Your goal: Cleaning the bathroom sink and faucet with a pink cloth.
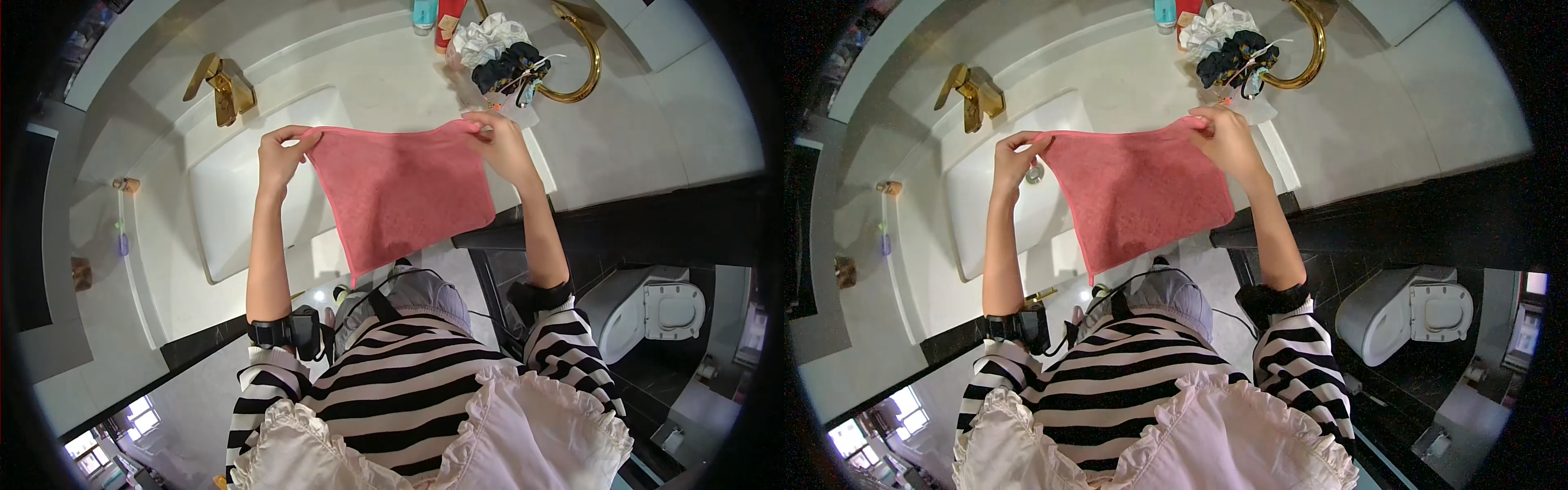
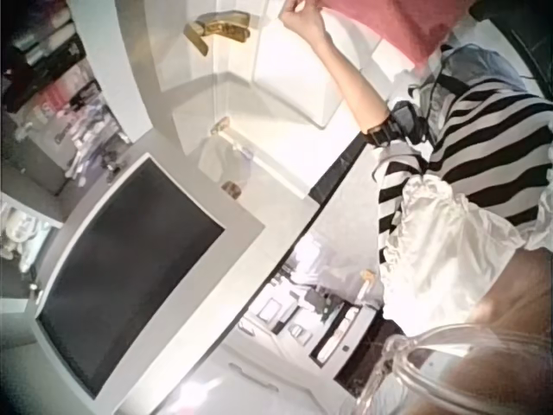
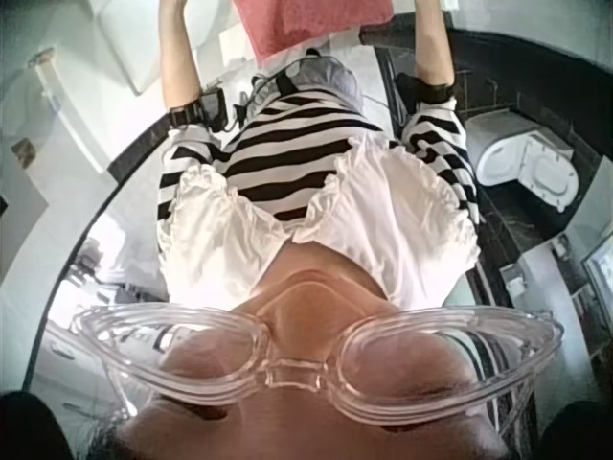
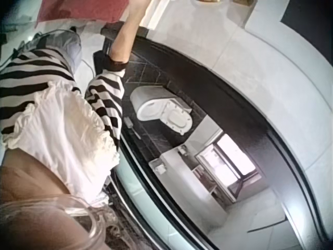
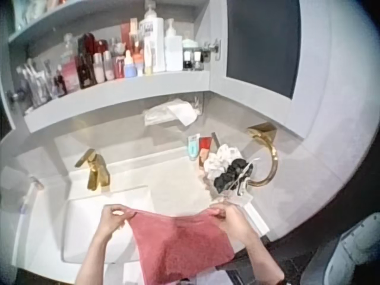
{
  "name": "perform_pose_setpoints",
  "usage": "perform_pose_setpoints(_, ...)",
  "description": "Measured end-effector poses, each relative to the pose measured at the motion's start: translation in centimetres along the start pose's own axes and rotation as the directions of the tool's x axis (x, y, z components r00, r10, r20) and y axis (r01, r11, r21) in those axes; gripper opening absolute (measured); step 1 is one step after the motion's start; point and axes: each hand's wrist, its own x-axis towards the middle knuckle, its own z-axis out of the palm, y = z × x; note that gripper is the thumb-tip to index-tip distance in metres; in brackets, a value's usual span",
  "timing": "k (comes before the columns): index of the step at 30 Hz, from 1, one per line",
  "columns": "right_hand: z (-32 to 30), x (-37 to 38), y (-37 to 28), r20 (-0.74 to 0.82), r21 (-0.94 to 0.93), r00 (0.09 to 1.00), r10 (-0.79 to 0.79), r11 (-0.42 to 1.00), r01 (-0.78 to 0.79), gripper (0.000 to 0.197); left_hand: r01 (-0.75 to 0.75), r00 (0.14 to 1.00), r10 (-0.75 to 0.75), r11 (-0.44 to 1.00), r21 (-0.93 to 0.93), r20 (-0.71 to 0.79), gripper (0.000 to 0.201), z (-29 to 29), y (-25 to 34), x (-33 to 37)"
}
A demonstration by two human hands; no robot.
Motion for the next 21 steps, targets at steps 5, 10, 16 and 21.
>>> perform_pose_setpoints(5,0.4,0.9,-0.5,0.126,-0.076,0.956,0.266,0.963,-0.258,0.024,0.118,0.992,-0.121,0.989,-0.091,-0.036,0.014,0.2,-2.0,1.1)
perform_pose_setpoints(10,0.3,-0.7,3.5,0.12,0.491,0.976,0.181,0.844,-0.217,0.013,0.003,1.0,-0.001,0.977,-0.215,0.01,0.009,0.2,-1.0,-1.2)
perform_pose_setpoints(16,-3.3,-6.0,2.1,0.208,0.525,0.955,0.212,0.799,-0.292,0.013,0.079,0.956,-0.018,0.977,-0.197,0.294,0.007,-1.4,-1.5,-7.7)
perform_pose_setpoints(21,-2.7,-9.3,3.5,0.3,0.523,0.913,0.277,0.752,-0.4,0.015,0.256,0.87,-0.104,0.931,-0.261,0.482,0.01,-0.7,-3.8,-10.8)
